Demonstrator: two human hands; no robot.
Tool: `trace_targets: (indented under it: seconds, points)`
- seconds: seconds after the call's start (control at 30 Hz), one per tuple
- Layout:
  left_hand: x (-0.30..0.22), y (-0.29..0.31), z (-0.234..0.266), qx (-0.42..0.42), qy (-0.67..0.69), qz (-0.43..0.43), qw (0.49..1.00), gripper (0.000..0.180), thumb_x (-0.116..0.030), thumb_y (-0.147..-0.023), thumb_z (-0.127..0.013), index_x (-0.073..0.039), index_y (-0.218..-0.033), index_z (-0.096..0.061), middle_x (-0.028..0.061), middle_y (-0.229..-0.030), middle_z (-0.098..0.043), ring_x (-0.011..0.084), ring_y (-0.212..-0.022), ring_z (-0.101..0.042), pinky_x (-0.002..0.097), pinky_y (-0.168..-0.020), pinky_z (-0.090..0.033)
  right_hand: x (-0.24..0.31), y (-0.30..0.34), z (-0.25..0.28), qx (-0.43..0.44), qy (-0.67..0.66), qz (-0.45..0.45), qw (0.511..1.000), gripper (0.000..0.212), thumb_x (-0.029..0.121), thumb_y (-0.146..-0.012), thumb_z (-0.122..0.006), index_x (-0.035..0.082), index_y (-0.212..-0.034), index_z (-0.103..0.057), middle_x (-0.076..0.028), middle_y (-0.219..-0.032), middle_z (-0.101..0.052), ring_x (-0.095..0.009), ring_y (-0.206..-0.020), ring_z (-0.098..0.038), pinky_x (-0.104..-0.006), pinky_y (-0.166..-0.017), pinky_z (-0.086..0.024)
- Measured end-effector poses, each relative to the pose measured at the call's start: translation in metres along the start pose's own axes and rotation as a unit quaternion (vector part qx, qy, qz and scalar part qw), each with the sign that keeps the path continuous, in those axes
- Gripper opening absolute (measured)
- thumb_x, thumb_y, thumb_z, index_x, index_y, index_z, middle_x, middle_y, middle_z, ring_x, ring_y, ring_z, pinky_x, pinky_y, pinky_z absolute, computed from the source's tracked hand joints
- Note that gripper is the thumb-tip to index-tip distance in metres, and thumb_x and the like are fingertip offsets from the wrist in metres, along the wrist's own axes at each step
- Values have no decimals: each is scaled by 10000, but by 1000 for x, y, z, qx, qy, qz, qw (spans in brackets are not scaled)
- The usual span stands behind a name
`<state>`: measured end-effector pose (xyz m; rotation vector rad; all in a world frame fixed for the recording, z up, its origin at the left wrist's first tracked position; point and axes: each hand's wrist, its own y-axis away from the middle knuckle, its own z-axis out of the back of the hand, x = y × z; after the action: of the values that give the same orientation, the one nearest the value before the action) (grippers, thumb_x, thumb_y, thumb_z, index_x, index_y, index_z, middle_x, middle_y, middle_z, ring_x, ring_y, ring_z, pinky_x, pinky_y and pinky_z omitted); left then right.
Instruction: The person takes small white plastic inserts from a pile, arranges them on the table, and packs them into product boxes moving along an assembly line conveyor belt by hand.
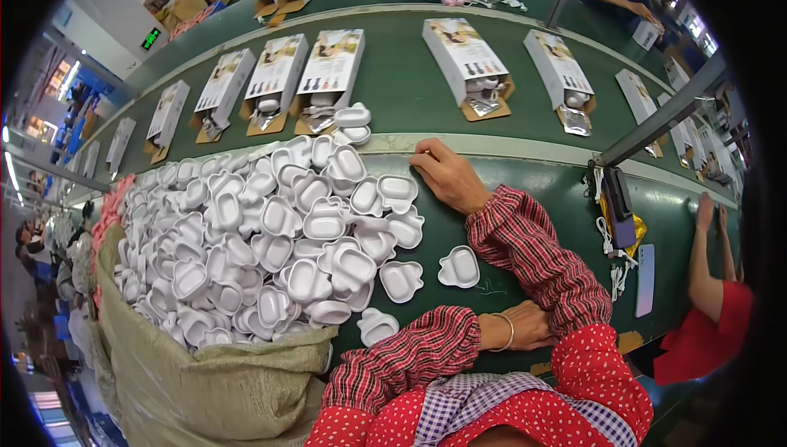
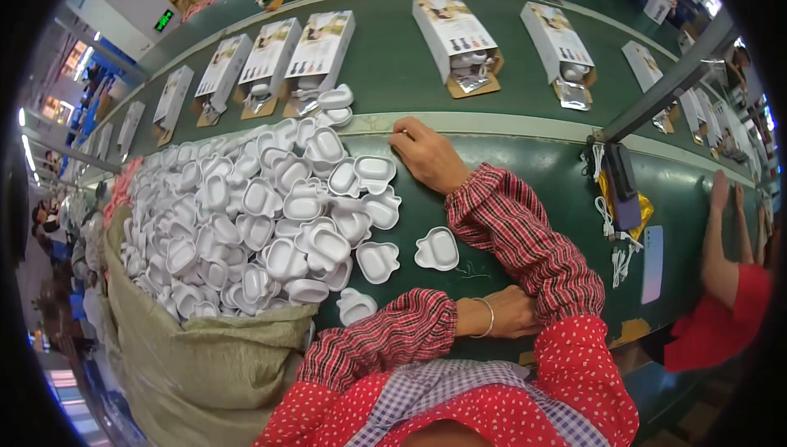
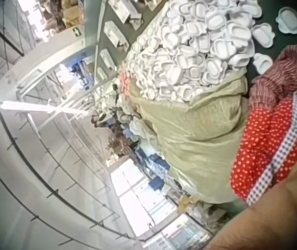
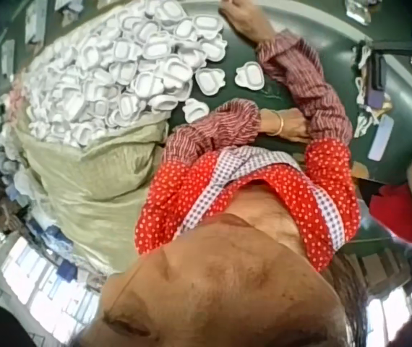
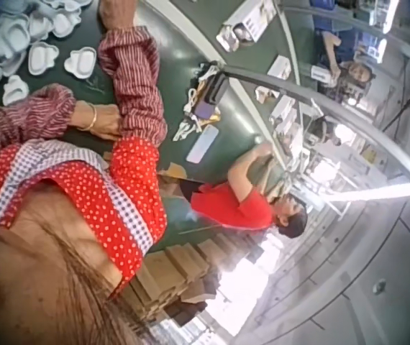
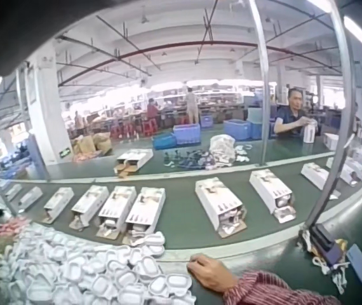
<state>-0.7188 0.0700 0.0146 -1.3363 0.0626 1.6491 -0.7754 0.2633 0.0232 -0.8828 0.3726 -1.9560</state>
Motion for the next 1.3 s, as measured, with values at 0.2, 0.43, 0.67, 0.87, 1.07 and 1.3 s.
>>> trace_targets:
  seconds: [0.2,0.43,0.67,0.87,1.07,1.3]
  points:
    - [-1,9,1,-59,-33,-49,996,171,-172,-777,-592,-67,-906,-628,167,-868,-637,373,-818,-623,464,-686,-505,0,-13,-15,-28,-47,-27,998,276,19,-815,-635,46,-1082,-566,-152,-1133,-518,-353,-917,-603,-392,-758,-508]
    - [16,19,-44,18,-19,-22,999,234,-218,-763,-597,-31,-902,-615,190,-962,-626,386,-868,-619,464,-721,-510,-18,-37,-11,55,6,-65,996,188,43,-870,-570,42,-1058,-555,-137,-1098,-498,-371,-884,-591,-433,-745,-482]
    - [26,14,-39,-114,-73,-93,986,177,-188,-751,-611,-62,-873,-641,163,-957,-654,382,-870,-633,464,-702,-528,-62,-32,-15,-91,-8,-75,993,295,10,-804,-604,-11,-1086,-521,-209,-1066,-510,-389,-937,-563,-404,-791,-476]
    - [11,16,7,92,-58,29,994,169,-175,-762,-631,-36,-859,-623,175,-832,-635,377,-769,-623,455,-652,-503,-62,-23,18,-71,-8,-209,975,134,50,-778,-685,32,-883,-603,-134,-1018,-509,-317,-825,-615,-379,-737,-491]
    - [6,11,-3,47,-12,26,998,178,-184,-835,-610,-16,-891,-618,173,-818,-623,365,-769,-619,446,-666,-504,-28,-28,44,-3,14,-70,997,118,98,-803,-655,65,-891,-584,-103,-1035,-523,-332,-836,-616,-418,-721,-496]
    - [15,16,-10,32,-43,-8,999,226,-193,-772,-663,-7,-849,-562,169,-783,-584,367,-742,-601,432,-627,-482,-71,-43,34,-50,175,-209,961,134,179,-891,-584,68,-966,-580,-112,-1059,-523,-354,-860,-614,-460,-697,-499]
